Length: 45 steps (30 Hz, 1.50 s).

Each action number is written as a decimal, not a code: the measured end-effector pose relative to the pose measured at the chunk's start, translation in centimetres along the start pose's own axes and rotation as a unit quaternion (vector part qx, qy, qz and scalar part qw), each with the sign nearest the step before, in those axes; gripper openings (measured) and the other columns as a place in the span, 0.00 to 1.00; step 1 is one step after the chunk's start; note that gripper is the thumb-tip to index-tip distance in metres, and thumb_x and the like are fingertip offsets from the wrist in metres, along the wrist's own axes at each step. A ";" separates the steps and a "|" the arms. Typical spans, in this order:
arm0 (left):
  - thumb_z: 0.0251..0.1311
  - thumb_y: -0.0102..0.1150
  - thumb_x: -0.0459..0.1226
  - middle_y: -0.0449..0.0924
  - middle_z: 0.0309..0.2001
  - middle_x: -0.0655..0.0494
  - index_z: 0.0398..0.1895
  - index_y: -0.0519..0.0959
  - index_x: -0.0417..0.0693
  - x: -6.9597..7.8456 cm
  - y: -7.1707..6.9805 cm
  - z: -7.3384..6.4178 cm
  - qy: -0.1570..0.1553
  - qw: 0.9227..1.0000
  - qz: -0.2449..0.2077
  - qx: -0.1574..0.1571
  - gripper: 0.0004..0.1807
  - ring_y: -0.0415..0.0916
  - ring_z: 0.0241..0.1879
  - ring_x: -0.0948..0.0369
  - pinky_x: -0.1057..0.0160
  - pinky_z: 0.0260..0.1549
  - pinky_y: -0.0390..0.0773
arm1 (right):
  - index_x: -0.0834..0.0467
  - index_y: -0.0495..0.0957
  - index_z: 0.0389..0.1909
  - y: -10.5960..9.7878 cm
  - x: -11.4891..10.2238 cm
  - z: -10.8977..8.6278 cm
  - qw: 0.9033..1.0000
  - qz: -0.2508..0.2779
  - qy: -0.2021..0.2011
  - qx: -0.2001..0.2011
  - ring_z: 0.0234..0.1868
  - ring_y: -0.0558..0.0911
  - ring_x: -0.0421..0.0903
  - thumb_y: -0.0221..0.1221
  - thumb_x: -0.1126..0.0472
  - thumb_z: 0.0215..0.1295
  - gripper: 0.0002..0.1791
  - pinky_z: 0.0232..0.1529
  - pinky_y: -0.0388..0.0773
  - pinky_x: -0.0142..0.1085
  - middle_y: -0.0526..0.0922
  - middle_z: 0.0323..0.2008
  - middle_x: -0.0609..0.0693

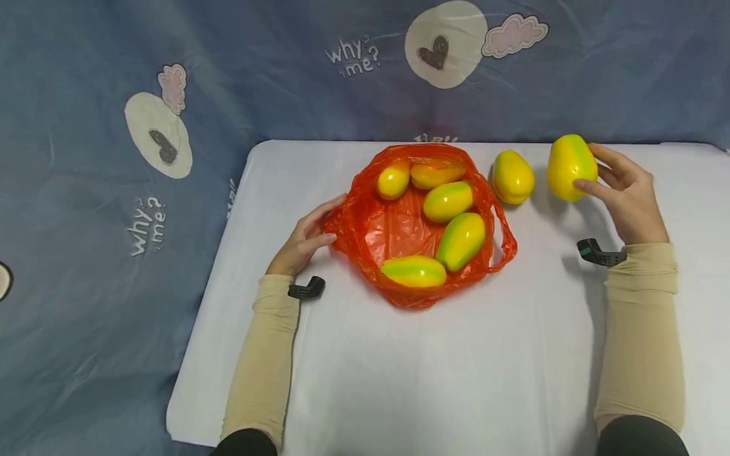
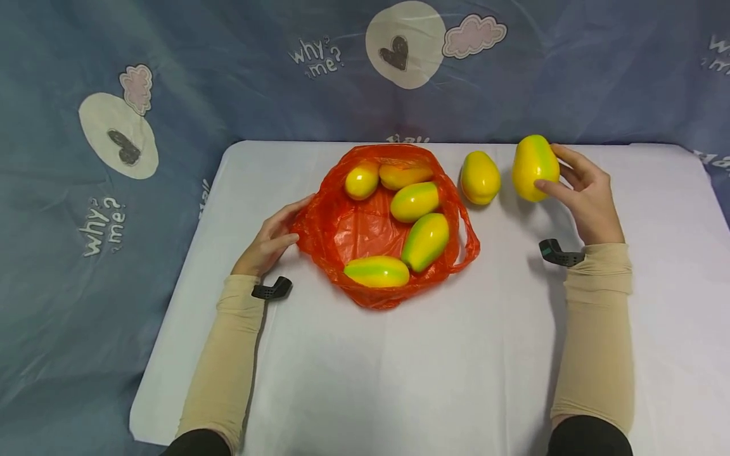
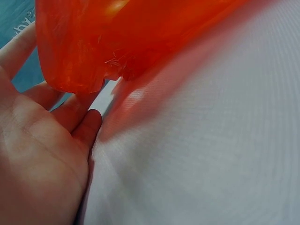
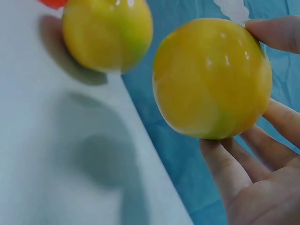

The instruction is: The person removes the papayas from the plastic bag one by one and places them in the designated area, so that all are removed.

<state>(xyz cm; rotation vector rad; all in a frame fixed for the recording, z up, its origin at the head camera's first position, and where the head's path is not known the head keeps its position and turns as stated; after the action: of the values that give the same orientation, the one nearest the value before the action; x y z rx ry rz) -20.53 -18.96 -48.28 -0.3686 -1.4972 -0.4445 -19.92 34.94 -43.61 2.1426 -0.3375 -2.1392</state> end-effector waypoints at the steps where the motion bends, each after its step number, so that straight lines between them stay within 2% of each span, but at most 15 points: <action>1: 0.62 0.54 0.28 0.62 0.80 0.55 0.78 0.66 0.46 0.1 -0.1 -0.1 0.001 1.000 0.000 0.001 0.37 0.55 0.80 0.56 0.64 0.76 0.64 | 0.61 0.70 0.73 0.0 0.2 0.2 1.000 0.000 0.004 0.001 0.69 0.74 0.44 0.61 0.81 0.62 0.37 0.55 0.80 0.20 0.74 0.70 0.47; 6: 0.62 0.53 0.28 0.61 0.80 0.54 0.78 0.65 0.46 0.2 -0.1 -0.1 0.006 1.000 0.000 -0.001 0.37 0.55 0.81 0.56 0.64 0.76 0.64 | 0.58 0.70 0.74 -0.1 1.1 0.8 0.999 -0.030 0.028 0.005 0.73 0.71 0.42 0.64 0.78 0.62 0.38 0.54 0.78 0.18 0.73 0.71 0.46; 11: 0.62 0.54 0.27 0.60 0.81 0.53 0.78 0.65 0.46 0.2 0.0 -0.1 0.011 1.000 -0.013 -0.007 0.37 0.54 0.81 0.56 0.63 0.77 0.62 | 0.54 0.69 0.75 -0.6 1.9 0.7 0.994 -0.093 0.050 0.006 0.78 0.66 0.41 0.66 0.73 0.64 0.39 0.63 0.73 0.18 0.69 0.75 0.44; 16: 0.61 0.55 0.27 0.60 0.81 0.54 0.78 0.65 0.46 0.2 0.1 -0.1 0.009 1.000 -0.016 -0.007 0.38 0.53 0.82 0.56 0.63 0.78 0.61 | 0.50 0.67 0.76 -0.9 2.5 0.9 0.986 -0.152 0.064 0.000 0.80 0.62 0.41 0.67 0.68 0.66 0.39 0.71 0.65 0.20 0.66 0.78 0.44; 25: 0.62 0.55 0.29 0.60 0.81 0.56 0.78 0.66 0.48 0.3 0.1 -0.1 0.000 1.000 -0.010 -0.004 0.38 0.53 0.82 0.57 0.61 0.78 0.61 | 0.47 0.65 0.78 -0.4 3.2 1.3 0.974 -0.217 0.060 -0.020 0.82 0.58 0.45 0.65 0.64 0.69 0.38 0.75 0.61 0.23 0.63 0.79 0.43; 32: 0.61 0.55 0.29 0.61 0.80 0.56 0.77 0.66 0.48 0.3 0.1 0.0 0.002 1.000 -0.003 -0.001 0.37 0.53 0.82 0.57 0.61 0.78 0.60 | 0.44 0.61 0.80 -0.3 3.5 1.5 0.958 -0.278 0.066 -0.028 0.84 0.55 0.48 0.62 0.58 0.73 0.37 0.79 0.57 0.28 0.59 0.81 0.42; 38: 0.62 0.54 0.29 0.60 0.81 0.55 0.78 0.66 0.47 0.4 0.1 -0.1 0.003 1.000 -0.003 -0.001 0.37 0.53 0.82 0.57 0.63 0.77 0.62 | 0.41 0.59 0.80 -0.2 3.5 1.5 0.952 -0.296 0.074 -0.034 0.84 0.52 0.51 0.60 0.52 0.74 0.37 0.84 0.49 0.37 0.57 0.82 0.40; 45: 0.62 0.54 0.29 0.60 0.81 0.55 0.78 0.65 0.47 0.2 0.1 -0.1 0.005 1.000 -0.003 -0.002 0.37 0.53 0.82 0.57 0.64 0.77 0.63 | 0.43 0.59 0.80 -0.1 3.6 1.5 0.954 -0.292 0.066 -0.036 0.84 0.55 0.50 0.61 0.53 0.74 0.37 0.84 0.50 0.38 0.58 0.81 0.41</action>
<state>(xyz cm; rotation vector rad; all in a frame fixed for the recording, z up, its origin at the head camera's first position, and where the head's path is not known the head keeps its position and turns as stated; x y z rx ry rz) -20.44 -18.96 -48.06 -0.3646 -1.4886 -0.4525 -21.48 34.35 -47.14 2.5563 0.4383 -2.1909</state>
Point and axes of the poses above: each hand's wrist, its own z-axis towards the middle knuckle, its own y-axis out of the palm, x = y × z, the point moved 5 cm from there along z, towards the middle knuckle
